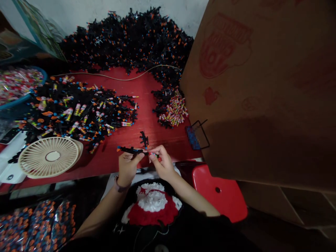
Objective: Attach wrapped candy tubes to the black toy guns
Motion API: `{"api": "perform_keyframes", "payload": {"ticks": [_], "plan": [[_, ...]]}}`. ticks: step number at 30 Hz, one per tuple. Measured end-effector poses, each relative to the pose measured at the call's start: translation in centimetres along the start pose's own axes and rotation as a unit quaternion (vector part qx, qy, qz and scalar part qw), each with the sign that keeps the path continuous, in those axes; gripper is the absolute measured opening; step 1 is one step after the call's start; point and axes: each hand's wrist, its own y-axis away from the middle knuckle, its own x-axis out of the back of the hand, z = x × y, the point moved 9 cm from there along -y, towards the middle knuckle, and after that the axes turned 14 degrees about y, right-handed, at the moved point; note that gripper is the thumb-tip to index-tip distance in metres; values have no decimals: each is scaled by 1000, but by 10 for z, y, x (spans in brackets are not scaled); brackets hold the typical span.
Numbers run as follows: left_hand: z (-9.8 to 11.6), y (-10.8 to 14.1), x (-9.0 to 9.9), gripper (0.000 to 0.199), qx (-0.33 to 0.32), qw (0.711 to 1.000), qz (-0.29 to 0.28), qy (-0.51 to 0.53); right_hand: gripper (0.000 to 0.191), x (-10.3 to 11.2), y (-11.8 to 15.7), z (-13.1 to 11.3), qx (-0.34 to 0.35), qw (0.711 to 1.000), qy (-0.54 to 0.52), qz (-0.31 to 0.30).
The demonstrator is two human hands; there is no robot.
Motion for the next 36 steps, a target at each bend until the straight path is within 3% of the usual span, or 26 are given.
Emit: {"api": "perform_keyframes", "payload": {"ticks": [5, 11, 15, 17, 21, 23, 27, 29, 31, 33, 34, 36], "plan": [[19, 7, -7, 21, -25, 999, 8, -22, 24, 10, 4, -4, 6, 998, 16, 65], [26, 17, -7, 19, -45, 997, 37, -51, 20, 7, 5, -14, 39, 997, 4, 66], [28, 24, -8, 15, -61, 995, 53, -63, 30, 2, 7, -17, 30, 997, 1, 76], [36, 24, -14, 9, -79, 995, 21, -61, 37, 1, 5, -14, -5, 998, -19, 54], [63, 23, -33, 4, -147, 975, -127, -105, 52, -8, 2, -9, -64, 990, -92, -88], [72, 25, -37, 6, -177, 958, -179, -137, 57, -9, 4, -9, -76, 983, -109, -127], [71, 34, -50, 11, -226, 920, -283, -149, 62, -10, 7, -7, -93, 983, -112, -112], [65, 31, -55, 14, -210, 914, -311, -153, 63, -14, 7, 1, -104, 982, -109, -112], [73, 7, -45, 22, -197, 931, -260, -167, 63, -17, 4, 18, -118, 982, -90, -113], [110, -32, -18, 37, -224, 941, -130, -216, 61, -10, -3, 45, -131, 987, -31, -84], [139, -53, -1, 44, -250, 931, -46, -262, 60, -3, -7, 60, -135, 989, 16, -56], [202, -95, 33, 57, -284, 865, 111, -399, 60, 12, -13, 90, -149, 984, 100, 12]]}}
